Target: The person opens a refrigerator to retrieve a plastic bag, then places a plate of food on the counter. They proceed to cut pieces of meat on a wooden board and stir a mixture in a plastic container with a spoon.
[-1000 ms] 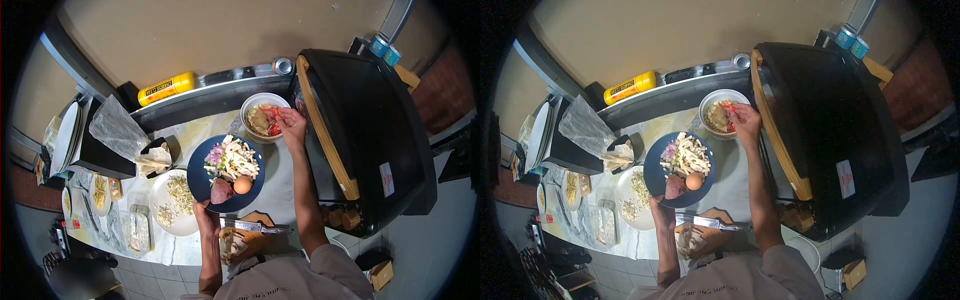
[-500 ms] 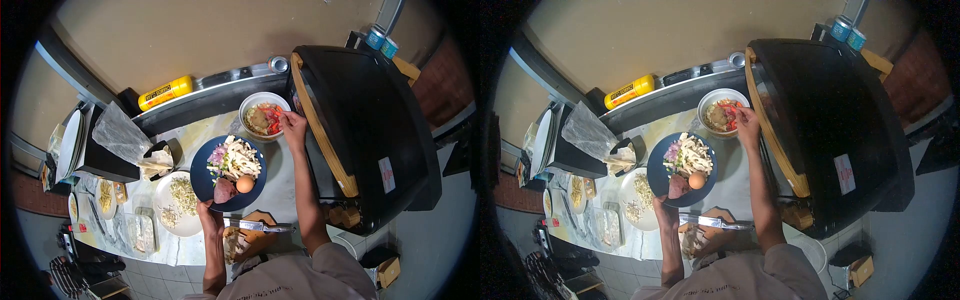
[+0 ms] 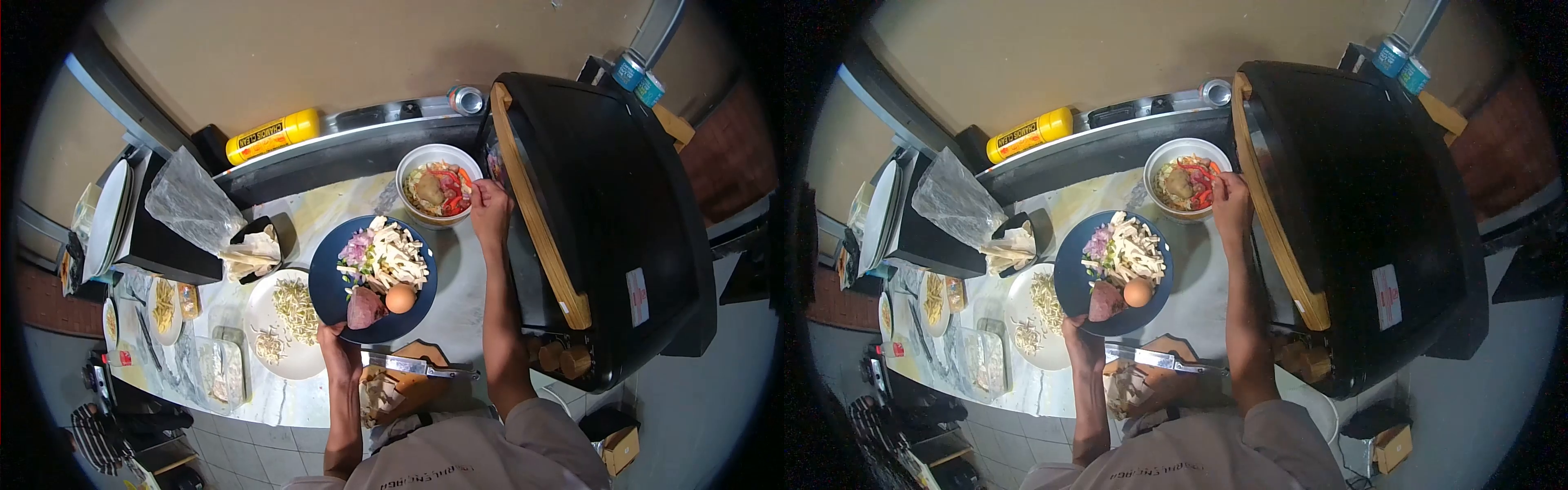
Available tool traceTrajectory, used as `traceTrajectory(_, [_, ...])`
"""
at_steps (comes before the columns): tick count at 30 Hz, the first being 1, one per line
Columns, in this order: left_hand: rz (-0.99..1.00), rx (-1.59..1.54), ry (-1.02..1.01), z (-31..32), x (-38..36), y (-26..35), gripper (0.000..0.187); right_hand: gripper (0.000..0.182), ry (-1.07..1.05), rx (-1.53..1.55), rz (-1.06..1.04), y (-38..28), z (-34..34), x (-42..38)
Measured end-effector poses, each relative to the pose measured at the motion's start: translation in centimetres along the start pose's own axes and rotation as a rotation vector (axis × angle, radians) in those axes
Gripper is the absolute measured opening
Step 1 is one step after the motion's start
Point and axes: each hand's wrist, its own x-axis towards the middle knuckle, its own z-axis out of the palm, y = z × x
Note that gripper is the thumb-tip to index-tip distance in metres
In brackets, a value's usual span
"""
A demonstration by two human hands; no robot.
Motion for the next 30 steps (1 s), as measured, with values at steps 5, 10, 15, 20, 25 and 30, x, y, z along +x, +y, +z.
traceTrajectory(5, [0.005, 0.010, 0.038, 1.0, 1.6, -0.1, 0.031, 0.005, 0.171, -0.127, -0.114, 0.4, -0.7, -2.7])
traceTrajectory(10, [0.032, 0.031, 0.036, 2.9, 4.3, -0.1, 0.026, 0.007, 0.130, -0.001, -0.054, 0.6, -0.9, -5.6])
traceTrajectory(15, [0.058, 0.070, -0.025, 4.2, 7.0, -0.6, 0.018, 0.007, 0.110, 0.052, 0.036, 0.1, -1.1, -6.0])
traceTrajectory(20, [0.101, 0.078, 0.007, 7.5, 7.6, 0.5, 0.018, 0.010, 0.124, 0.019, 0.013, 0.0, -0.9, -5.3])
traceTrajectory(25, [0.084, 0.016, 0.040, 5.2, 8.7, 0.0, 0.021, 0.011, 0.100, -0.088, 0.017, -0.3, -0.5, -4.1])
traceTrajectory(30, [0.051, 0.028, 0.044, 3.7, 8.4, 0.5, 0.026, 0.010, 0.091, -0.240, 0.099, -1.0, -0.2, -2.7])
